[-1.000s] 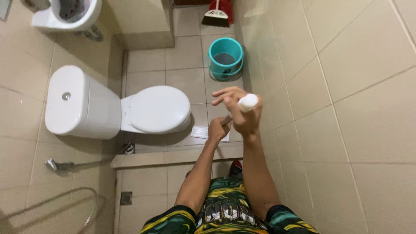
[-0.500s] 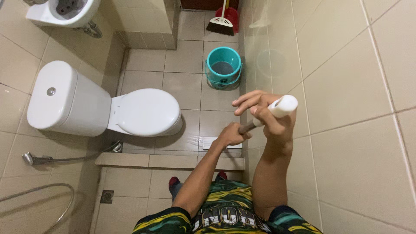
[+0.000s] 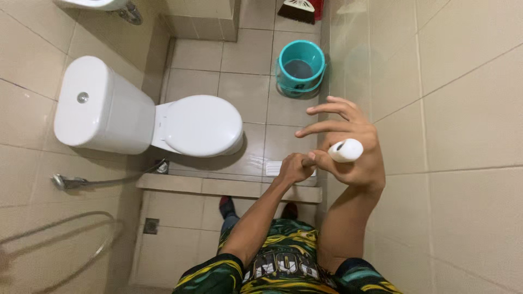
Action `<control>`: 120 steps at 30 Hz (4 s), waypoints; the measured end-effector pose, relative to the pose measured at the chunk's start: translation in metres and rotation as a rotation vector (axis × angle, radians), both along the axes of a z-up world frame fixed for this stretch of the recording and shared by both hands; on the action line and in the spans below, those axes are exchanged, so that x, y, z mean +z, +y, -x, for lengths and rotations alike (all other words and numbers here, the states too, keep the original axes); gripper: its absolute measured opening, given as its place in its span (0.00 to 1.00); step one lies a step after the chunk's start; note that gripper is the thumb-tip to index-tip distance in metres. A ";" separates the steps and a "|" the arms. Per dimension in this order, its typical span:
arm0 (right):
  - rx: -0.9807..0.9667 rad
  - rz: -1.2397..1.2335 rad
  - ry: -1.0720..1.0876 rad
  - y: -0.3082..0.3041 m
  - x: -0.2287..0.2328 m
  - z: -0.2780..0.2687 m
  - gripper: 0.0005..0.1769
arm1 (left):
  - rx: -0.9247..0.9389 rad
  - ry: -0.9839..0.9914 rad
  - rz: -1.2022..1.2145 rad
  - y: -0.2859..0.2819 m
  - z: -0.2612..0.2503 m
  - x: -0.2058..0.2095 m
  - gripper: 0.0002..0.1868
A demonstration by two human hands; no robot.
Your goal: The person mopping the floor in a bathroom using a flat mop and a bucket of water, repeatedly dipping the mop and squeezing it by hand before wiping the floor tiles.
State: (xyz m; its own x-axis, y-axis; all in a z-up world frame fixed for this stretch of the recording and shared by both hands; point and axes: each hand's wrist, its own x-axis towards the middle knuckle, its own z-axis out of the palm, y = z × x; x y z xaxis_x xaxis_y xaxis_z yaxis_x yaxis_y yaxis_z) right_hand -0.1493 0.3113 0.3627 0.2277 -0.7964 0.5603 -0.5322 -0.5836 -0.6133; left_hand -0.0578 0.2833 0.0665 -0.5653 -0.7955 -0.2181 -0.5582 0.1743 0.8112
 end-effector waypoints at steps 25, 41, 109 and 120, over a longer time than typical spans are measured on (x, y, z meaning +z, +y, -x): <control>0.097 -0.145 -0.238 -0.066 -0.054 -0.224 0.10 | 0.256 -0.067 0.239 -0.082 -0.303 -0.054 0.11; 0.170 -0.302 -0.455 -0.037 -0.039 -0.159 0.11 | 0.138 -0.209 -0.074 -0.072 -0.230 -0.029 0.20; -0.279 -0.015 -0.399 -0.120 -0.027 0.029 0.14 | 0.294 -0.070 -0.209 -0.066 0.038 0.020 0.22; -0.285 -0.065 -0.596 -0.094 -0.042 0.002 0.11 | 0.215 -0.083 -0.156 -0.050 0.019 0.017 0.19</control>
